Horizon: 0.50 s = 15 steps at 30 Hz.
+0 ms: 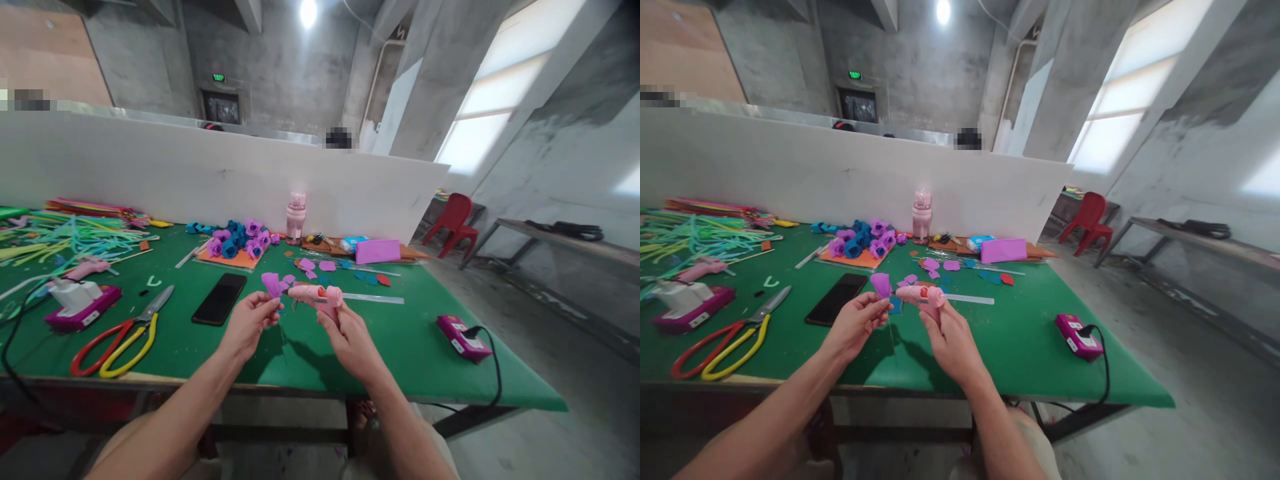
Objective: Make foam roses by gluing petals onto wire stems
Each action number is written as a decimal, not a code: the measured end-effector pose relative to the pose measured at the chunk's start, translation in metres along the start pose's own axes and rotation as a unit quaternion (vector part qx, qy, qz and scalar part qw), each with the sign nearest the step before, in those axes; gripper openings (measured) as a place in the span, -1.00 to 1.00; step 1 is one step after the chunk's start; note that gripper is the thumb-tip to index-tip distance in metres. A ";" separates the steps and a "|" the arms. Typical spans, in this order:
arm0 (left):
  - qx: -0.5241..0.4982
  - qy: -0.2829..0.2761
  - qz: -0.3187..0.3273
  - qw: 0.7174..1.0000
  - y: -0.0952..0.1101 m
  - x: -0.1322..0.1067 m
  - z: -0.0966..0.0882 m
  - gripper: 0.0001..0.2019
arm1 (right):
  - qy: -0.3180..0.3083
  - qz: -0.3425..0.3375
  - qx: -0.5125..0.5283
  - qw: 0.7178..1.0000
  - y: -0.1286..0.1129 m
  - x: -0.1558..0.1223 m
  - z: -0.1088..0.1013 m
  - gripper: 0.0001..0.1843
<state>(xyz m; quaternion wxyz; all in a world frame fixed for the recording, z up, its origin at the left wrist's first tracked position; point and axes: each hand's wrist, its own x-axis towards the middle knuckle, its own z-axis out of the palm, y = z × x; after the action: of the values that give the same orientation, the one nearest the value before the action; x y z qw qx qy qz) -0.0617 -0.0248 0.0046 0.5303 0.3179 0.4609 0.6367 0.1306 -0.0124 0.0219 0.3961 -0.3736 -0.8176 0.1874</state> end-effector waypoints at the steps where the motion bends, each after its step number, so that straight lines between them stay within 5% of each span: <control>1: 0.001 0.000 0.000 1.000 0.000 0.000 0.000 -0.73 | 0.001 0.000 -0.001 1.000 0.000 0.000 0.000 -0.71; 15: 0.004 -0.005 0.003 1.000 -0.001 0.000 0.000 -0.73 | -0.005 0.000 0.008 1.000 -0.001 0.000 0.001 -0.70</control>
<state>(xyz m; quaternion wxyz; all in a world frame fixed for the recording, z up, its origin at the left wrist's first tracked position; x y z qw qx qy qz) -0.0612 -0.0243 0.0039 0.5298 0.3247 0.4599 0.6344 0.1295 -0.0128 0.0224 0.3946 -0.3695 -0.8181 0.1962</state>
